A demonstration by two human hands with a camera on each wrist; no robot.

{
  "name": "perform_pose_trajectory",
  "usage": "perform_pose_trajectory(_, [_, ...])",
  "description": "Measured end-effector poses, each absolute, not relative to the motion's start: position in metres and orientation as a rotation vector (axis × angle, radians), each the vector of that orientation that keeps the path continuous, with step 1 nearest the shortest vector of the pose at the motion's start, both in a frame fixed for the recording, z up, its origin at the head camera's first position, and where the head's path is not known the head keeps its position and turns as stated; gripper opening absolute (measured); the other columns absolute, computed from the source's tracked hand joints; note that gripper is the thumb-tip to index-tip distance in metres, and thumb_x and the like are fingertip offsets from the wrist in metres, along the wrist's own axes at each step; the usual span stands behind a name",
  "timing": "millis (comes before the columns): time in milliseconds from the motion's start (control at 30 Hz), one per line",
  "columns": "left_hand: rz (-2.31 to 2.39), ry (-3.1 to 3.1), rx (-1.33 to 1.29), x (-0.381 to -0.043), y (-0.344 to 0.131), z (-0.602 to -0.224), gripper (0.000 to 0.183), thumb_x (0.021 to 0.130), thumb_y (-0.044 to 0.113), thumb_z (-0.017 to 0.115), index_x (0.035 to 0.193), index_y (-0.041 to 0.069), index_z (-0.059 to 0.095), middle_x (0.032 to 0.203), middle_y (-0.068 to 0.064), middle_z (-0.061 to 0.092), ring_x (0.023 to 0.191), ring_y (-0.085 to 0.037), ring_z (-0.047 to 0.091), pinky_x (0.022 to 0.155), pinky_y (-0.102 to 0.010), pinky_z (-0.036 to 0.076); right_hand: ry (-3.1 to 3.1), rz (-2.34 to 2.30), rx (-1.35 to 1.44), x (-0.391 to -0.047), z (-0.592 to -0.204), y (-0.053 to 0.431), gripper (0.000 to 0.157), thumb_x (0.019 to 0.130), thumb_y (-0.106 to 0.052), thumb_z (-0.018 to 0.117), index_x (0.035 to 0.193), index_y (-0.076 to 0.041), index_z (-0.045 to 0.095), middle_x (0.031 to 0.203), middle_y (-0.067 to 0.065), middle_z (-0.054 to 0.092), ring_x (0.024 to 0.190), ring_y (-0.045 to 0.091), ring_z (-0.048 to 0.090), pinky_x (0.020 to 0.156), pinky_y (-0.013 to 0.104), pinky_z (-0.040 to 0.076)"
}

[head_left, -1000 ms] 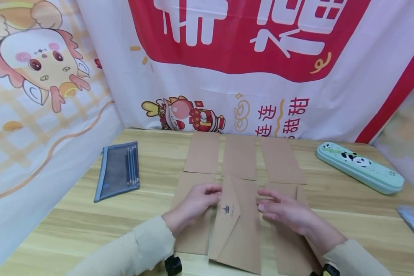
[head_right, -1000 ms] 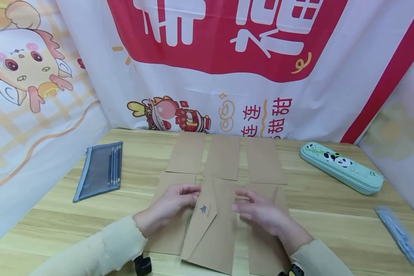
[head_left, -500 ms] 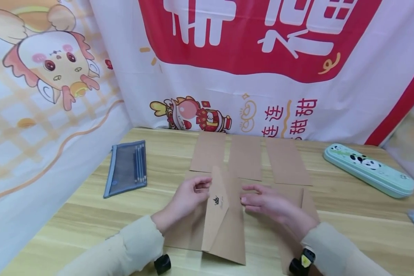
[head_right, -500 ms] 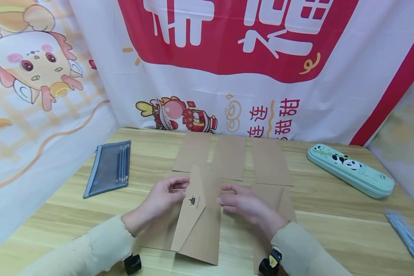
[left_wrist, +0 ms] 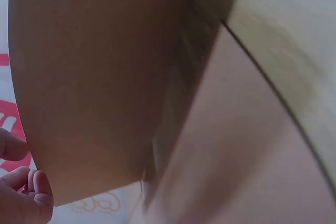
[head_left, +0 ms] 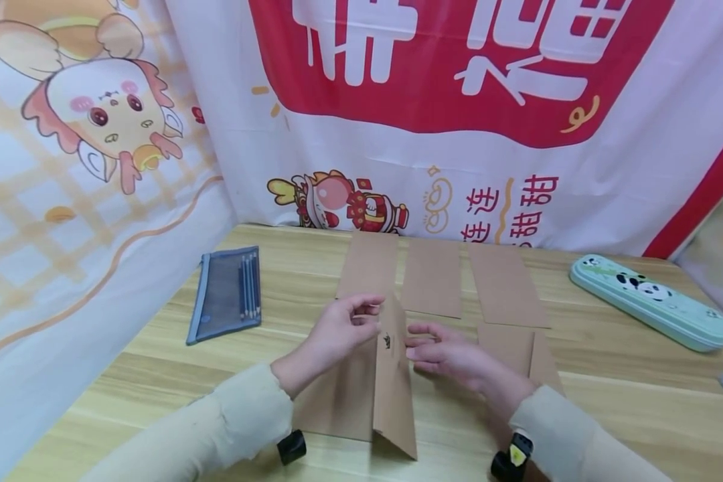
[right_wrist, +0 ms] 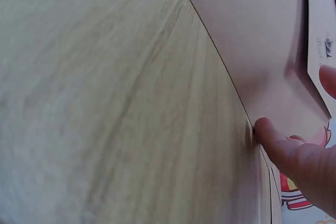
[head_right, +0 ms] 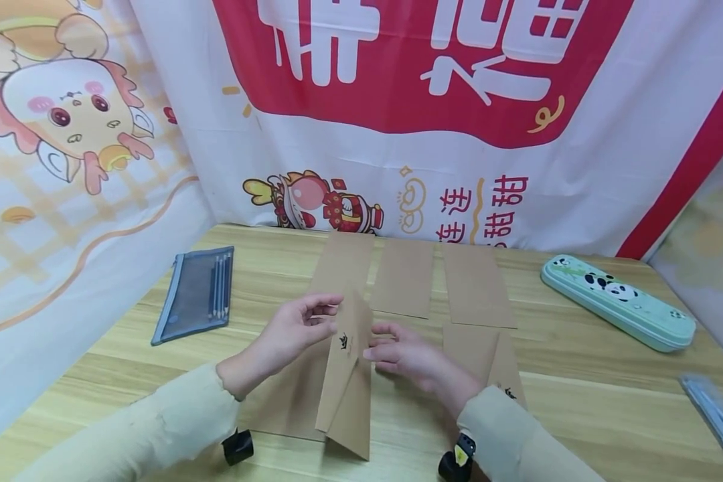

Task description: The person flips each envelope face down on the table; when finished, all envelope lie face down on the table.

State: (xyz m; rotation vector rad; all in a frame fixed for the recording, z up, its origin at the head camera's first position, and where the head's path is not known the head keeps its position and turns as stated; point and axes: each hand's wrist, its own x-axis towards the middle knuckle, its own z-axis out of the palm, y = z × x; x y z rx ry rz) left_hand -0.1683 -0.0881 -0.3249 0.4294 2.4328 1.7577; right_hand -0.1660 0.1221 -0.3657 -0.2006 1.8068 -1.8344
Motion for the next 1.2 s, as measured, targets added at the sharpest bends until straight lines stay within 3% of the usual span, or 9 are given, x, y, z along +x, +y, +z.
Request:
perform_pose_trajectory(300, [1.73, 2.351, 0.552, -0.172, -0.064, -0.316, 0.044, 0.083, 0.001, 0.062, 0.126, 0.0, 0.054, 0.116, -0.016, 0.058, 0.106, -0.032, 0.057, 0.085, -0.03, 0.053, 1.883, -1.817, -0.18, -0.164, -0.369, 0.125, 0.065, 0.086, -0.008, 0.061, 0.138, 0.006, 0.025, 0.134, 0.031, 0.041, 0.112, 0.025, 0.053, 0.096, 0.037, 0.047])
perform_pose_trajectory(500, [1.723, 2.335, 0.602, -0.175, -0.05, -0.315, 0.04, 0.084, 0.001, 0.062, 0.124, 0.001, 0.055, 0.113, -0.015, 0.058, 0.102, -0.028, 0.058, 0.083, -0.029, 0.053, 1.986, -1.814, -0.186, -0.159, -0.366, 0.128, 0.067, 0.081, -0.004, 0.059, 0.139, 0.003, 0.026, 0.124, 0.026, 0.052, 0.101, 0.02, 0.058, 0.089, 0.032, 0.049])
perform_pose_trajectory(733, [1.723, 2.334, 0.649, -0.177, -0.042, -0.318, 0.04, 0.083, 0.002, 0.063, 0.122, 0.0, 0.056, 0.115, -0.014, 0.058, 0.1, -0.026, 0.057, 0.083, -0.028, 0.053, 2.293, -1.721, -0.216, -0.15, -0.355, 0.134, 0.058, 0.085, -0.008, 0.061, 0.136, 0.001, 0.034, 0.115, 0.022, 0.06, 0.101, 0.025, 0.059, 0.083, 0.033, 0.052])
perform_pose_trajectory(967, [1.731, 2.344, 0.651, -0.176, -0.044, -0.32, 0.039, 0.083, 0.002, 0.064, 0.121, 0.002, 0.057, 0.115, -0.012, 0.058, 0.099, -0.023, 0.057, 0.083, -0.027, 0.053, 2.71, -1.653, -0.279, -0.128, -0.329, 0.127, 0.046, 0.088, -0.017, 0.062, 0.129, -0.002, 0.048, 0.081, 0.008, 0.063, 0.065, 0.014, 0.055, 0.054, 0.024, 0.049])
perform_pose_trajectory(1200, [1.737, 2.356, 0.628, -0.175, -0.047, -0.319, 0.038, 0.084, 0.004, 0.064, 0.121, 0.004, 0.058, 0.11, -0.013, 0.059, 0.095, -0.021, 0.057, 0.083, -0.028, 0.052, 2.769, -1.535, -0.399, -0.11, -0.323, 0.113, 0.055, 0.085, -0.025, 0.065, 0.131, 0.001, 0.048, 0.056, -0.004, 0.052, 0.044, 0.006, 0.043, 0.037, 0.02, 0.039])
